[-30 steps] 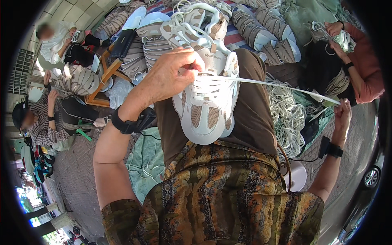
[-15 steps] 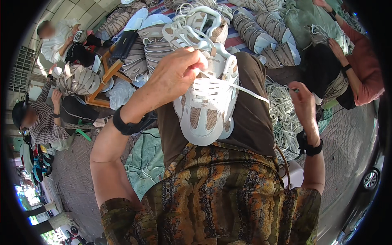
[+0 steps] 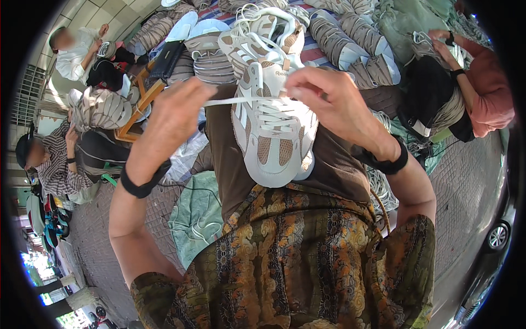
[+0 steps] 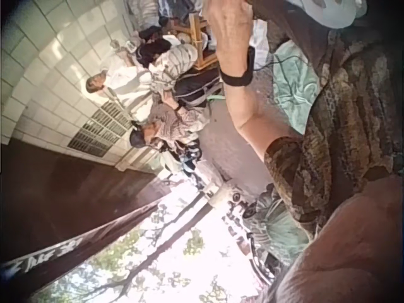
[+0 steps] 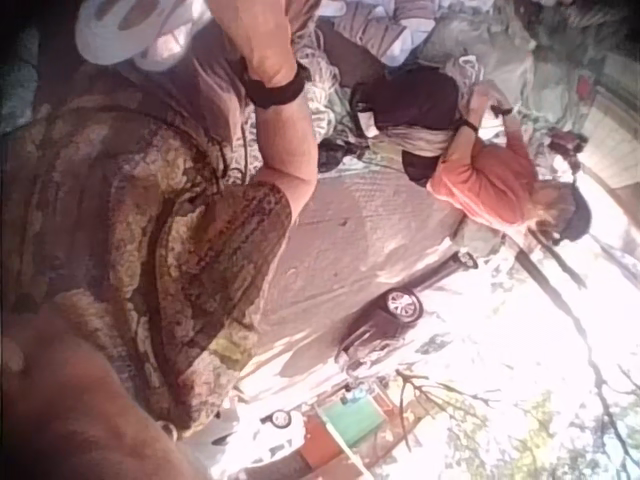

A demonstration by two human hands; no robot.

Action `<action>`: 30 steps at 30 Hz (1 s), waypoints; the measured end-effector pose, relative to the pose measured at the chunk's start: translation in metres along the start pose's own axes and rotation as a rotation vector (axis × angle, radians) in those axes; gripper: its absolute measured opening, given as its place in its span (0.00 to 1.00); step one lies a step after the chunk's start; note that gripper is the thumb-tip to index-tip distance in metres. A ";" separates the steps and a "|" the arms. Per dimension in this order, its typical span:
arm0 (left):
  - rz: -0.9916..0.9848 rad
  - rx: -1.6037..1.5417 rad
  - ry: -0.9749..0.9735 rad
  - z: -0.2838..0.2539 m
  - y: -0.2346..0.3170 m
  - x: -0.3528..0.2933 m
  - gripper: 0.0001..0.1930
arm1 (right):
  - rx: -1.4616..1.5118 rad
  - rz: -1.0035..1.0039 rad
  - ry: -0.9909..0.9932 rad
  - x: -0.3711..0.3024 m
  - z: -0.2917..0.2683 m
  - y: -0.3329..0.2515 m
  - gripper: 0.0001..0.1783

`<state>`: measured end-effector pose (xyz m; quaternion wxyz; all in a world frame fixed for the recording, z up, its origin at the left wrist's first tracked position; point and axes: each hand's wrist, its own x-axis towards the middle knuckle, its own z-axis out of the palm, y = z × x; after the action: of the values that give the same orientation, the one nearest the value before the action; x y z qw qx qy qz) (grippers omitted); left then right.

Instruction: The person sits on the ground and laces a white sneaker by hand. They thread the laces through the eyelets, pull them tight, and tie a knot. The person is surrounded by piles of shoes and laces.

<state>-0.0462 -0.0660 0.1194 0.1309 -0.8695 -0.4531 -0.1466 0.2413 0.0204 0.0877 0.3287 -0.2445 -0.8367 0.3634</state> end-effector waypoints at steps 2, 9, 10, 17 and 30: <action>-0.391 -0.451 -0.092 -0.024 -0.002 -0.013 0.13 | -0.016 -0.089 -0.010 0.015 0.010 0.000 0.07; -0.539 -0.779 0.002 -0.040 0.017 -0.021 0.10 | -0.044 -0.181 -0.172 0.062 0.037 -0.008 0.11; -0.412 -0.653 0.058 -0.022 0.014 -0.020 0.11 | -0.079 -0.188 -0.172 0.063 0.038 -0.009 0.11; -0.544 -0.924 -0.154 0.067 0.024 -0.013 0.08 | -0.056 -0.084 -0.162 0.043 0.024 -0.004 0.10; -0.738 -1.244 -0.016 0.003 0.048 -0.004 0.07 | 0.051 -0.404 0.038 0.035 0.069 0.000 0.14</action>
<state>-0.0081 -0.0949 0.1107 -0.4495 -0.5745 -0.5507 -0.4057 0.1678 0.0119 0.0642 0.4166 -0.0699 -0.8530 0.3065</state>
